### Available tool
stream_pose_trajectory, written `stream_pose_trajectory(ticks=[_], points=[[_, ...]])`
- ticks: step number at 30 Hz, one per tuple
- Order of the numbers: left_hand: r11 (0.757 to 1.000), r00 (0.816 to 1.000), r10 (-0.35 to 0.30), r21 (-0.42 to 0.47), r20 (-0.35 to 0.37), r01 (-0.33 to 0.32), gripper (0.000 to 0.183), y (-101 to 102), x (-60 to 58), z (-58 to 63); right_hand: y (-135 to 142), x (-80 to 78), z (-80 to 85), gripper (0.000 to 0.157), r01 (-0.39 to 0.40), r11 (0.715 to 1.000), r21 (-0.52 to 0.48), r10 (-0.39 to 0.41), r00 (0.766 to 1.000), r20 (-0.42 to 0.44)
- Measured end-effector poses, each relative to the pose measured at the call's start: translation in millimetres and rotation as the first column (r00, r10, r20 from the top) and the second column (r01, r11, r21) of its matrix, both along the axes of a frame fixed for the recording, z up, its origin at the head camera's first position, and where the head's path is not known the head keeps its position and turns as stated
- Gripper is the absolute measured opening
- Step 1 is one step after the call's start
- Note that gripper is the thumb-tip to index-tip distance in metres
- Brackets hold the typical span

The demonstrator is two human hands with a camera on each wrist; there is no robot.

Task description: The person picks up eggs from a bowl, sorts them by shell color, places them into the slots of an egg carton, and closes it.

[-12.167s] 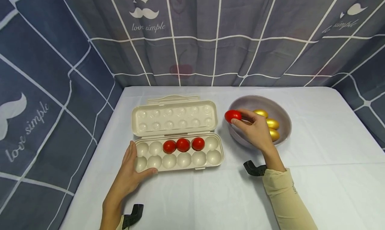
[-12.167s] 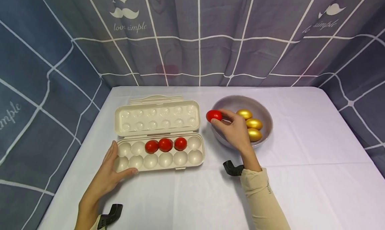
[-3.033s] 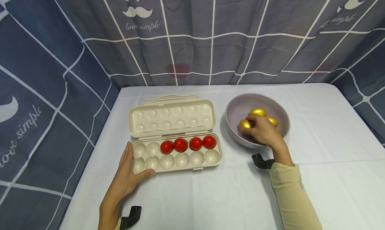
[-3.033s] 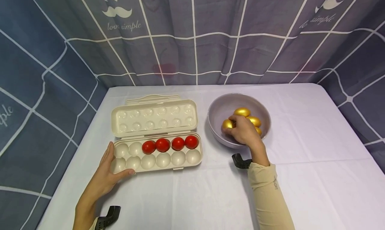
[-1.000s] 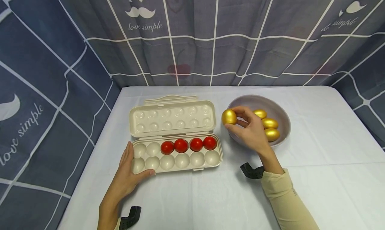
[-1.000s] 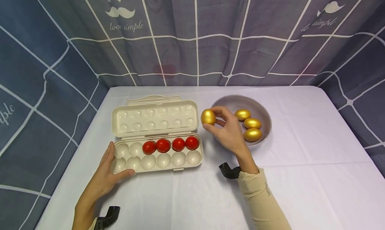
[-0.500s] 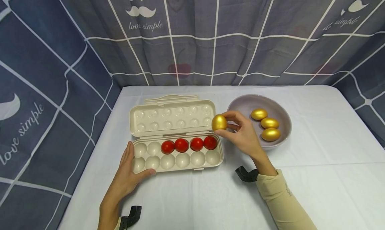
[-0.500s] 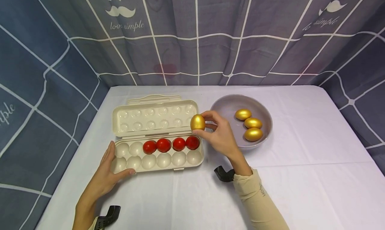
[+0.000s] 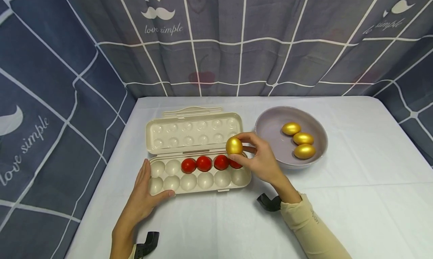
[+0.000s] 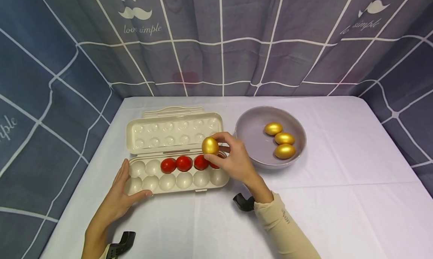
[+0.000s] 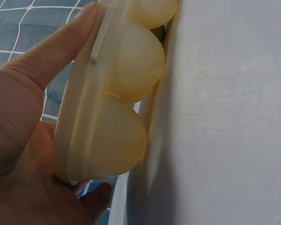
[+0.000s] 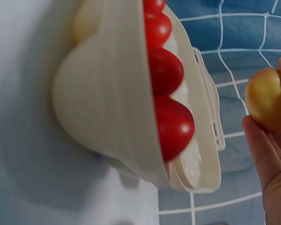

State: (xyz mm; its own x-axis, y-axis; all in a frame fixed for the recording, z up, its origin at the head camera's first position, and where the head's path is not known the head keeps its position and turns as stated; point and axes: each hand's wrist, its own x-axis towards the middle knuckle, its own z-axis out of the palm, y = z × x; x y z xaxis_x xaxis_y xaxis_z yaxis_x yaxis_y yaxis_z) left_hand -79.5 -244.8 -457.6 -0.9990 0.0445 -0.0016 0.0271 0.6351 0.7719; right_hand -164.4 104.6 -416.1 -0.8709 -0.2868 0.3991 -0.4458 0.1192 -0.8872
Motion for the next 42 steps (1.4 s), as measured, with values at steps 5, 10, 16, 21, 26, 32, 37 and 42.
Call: stream_pose_trajectory(ticks=[5, 10, 16, 21, 26, 32, 37, 42], points=[[1.000, 1.000, -0.002, 0.008, 0.000, 0.002, 0.125, 0.6, -0.7, -0.5, -10.1, 4.6, -6.8, 0.044, -0.031, 0.999, -0.018, 0.031, 1.000, -0.003], [1.000, 1.000, 0.000, -0.001, 0.006, 0.000, 0.124, 0.8, -0.8, 0.3, -26.1, 12.2, -8.3, 0.045, -0.097, 0.994, -0.039, 0.096, 0.995, -0.028], [1.000, 1.000, 0.001, -0.004, -0.002, -0.001, 0.124, -0.4, 0.3, -0.5, -45.7, 21.0, -13.4, 0.047, -0.114, 0.993, 0.020, 0.116, 0.984, -0.138], [1.000, 1.000, 0.002, -0.007, -0.002, -0.002, 0.123, -0.2, 0.3, -0.2, -53.4, 24.1, -27.3, 0.047, -0.094, 0.994, 0.062, 0.103, 0.979, -0.178], [1.000, 1.000, 0.004, -0.022, 0.006, -0.004, 0.123, 0.3, 0.2, 0.5, -59.0, 28.0, -35.3, 0.044, -0.097, 0.991, 0.088, 0.111, 0.979, -0.173], [1.000, 1.000, 0.005, -0.025, 0.010, -0.004, 0.123, 0.1, 0.0, 0.8, -69.0, 35.3, -38.1, 0.042, -0.162, 0.981, 0.111, 0.179, 0.970, -0.165], [1.000, 1.000, 0.006, -0.020, 0.009, -0.006, 0.123, -0.2, -0.2, 0.3, -75.0, 40.0, -38.1, 0.043, -0.129, 0.981, 0.146, 0.154, 0.973, -0.171], [1.000, 1.000, 0.004, -0.024, 0.009, -0.003, 0.123, -0.2, -0.9, -0.7, -78.2, 41.6, -37.4, 0.046, -0.076, 0.986, 0.151, 0.095, 0.988, -0.125]])
